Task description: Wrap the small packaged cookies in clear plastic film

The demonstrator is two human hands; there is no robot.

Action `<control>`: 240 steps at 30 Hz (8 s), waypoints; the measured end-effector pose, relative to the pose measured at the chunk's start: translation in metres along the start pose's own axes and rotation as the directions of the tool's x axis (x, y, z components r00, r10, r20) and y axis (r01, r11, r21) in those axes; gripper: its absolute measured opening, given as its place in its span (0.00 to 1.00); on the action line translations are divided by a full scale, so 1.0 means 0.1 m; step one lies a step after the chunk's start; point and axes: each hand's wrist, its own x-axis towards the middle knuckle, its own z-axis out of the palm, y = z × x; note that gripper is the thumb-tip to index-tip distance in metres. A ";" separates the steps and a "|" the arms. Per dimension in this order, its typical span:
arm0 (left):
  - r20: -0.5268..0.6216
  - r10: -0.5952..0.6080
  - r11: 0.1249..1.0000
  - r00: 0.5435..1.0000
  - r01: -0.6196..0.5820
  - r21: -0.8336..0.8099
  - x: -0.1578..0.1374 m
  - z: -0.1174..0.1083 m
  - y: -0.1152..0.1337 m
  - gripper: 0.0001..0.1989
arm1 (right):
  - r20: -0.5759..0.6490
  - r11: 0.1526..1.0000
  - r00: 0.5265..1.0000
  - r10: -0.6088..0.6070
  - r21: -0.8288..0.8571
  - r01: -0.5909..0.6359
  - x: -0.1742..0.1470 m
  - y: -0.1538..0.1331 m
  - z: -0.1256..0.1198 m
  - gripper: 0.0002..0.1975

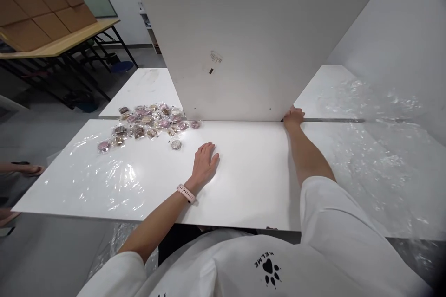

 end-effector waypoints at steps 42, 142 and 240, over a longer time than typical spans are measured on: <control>0.184 -0.260 0.964 0.948 0.267 -0.009 -0.15 -0.38 0.17 0.08 | 0.135 0.926 0.942 0.306 0.190 -0.328 -2.54 -1.11 -0.65 0.31; -0.398 -0.417 0.893 0.817 0.450 -0.013 -0.15 -1.45 -0.99 0.10 | 0.552 0.901 0.775 -0.308 -0.092 0.424 -1.90 -1.13 0.33 0.32; 0.297 0.260 0.955 0.919 -0.291 0.063 -0.65 -0.33 0.28 0.15 | 0.504 0.944 0.804 -0.317 0.082 0.321 -2.75 -1.28 -0.57 0.23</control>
